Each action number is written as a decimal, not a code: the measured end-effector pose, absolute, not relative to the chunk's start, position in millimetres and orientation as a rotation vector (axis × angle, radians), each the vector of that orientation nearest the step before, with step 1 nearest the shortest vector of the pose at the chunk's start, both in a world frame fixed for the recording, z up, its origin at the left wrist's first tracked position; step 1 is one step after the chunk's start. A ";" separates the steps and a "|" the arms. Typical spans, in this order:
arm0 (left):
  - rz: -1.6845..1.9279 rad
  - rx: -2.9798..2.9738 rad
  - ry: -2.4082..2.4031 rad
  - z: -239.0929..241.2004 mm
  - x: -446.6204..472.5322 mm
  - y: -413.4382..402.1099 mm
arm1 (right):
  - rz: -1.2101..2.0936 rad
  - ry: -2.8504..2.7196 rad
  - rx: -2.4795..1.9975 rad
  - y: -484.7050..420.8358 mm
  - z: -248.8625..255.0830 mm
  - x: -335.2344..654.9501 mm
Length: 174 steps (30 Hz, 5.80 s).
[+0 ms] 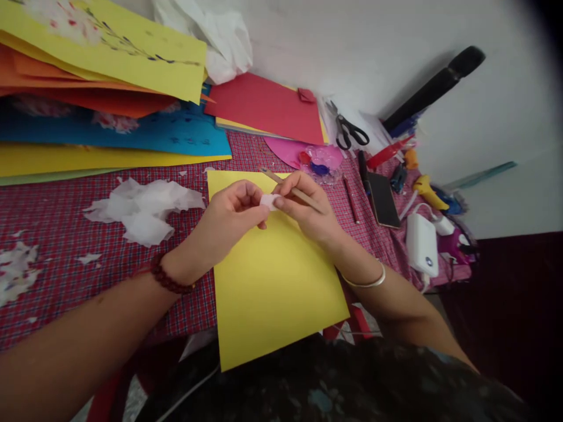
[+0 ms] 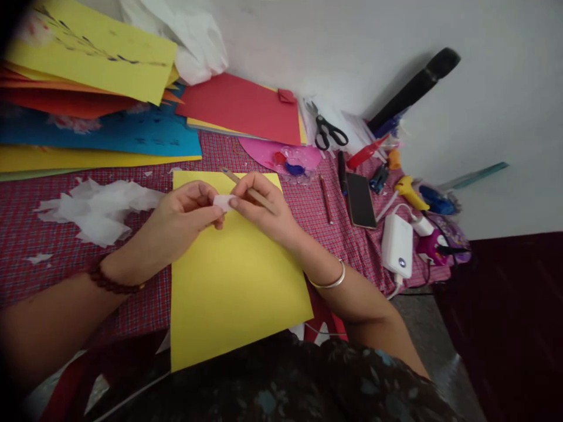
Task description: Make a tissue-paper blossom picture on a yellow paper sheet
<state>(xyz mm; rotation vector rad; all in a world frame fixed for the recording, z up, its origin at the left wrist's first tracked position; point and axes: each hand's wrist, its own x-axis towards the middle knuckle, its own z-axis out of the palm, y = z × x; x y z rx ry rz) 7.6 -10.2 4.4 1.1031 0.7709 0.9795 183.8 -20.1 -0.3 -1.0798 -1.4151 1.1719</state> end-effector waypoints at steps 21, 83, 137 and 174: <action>1.068 1.124 0.911 4.2 5.7 -11.6 | 1.139 -1.305 -1.003 -27.4 -5.9 184.0; 1.223 1.772 0.942 -1.5 8.5 -18.7 | 1.245 -1.222 -1.061 -34.8 -4.3 177.4; 1.056 1.208 1.062 -15.6 -3.5 14.0 | 1.184 -0.840 -1.153 25.5 -2.7 271.6; 1.027 1.055 1.188 -12.9 -8.6 19.0 | 1.353 -0.943 -1.149 20.7 7.2 260.3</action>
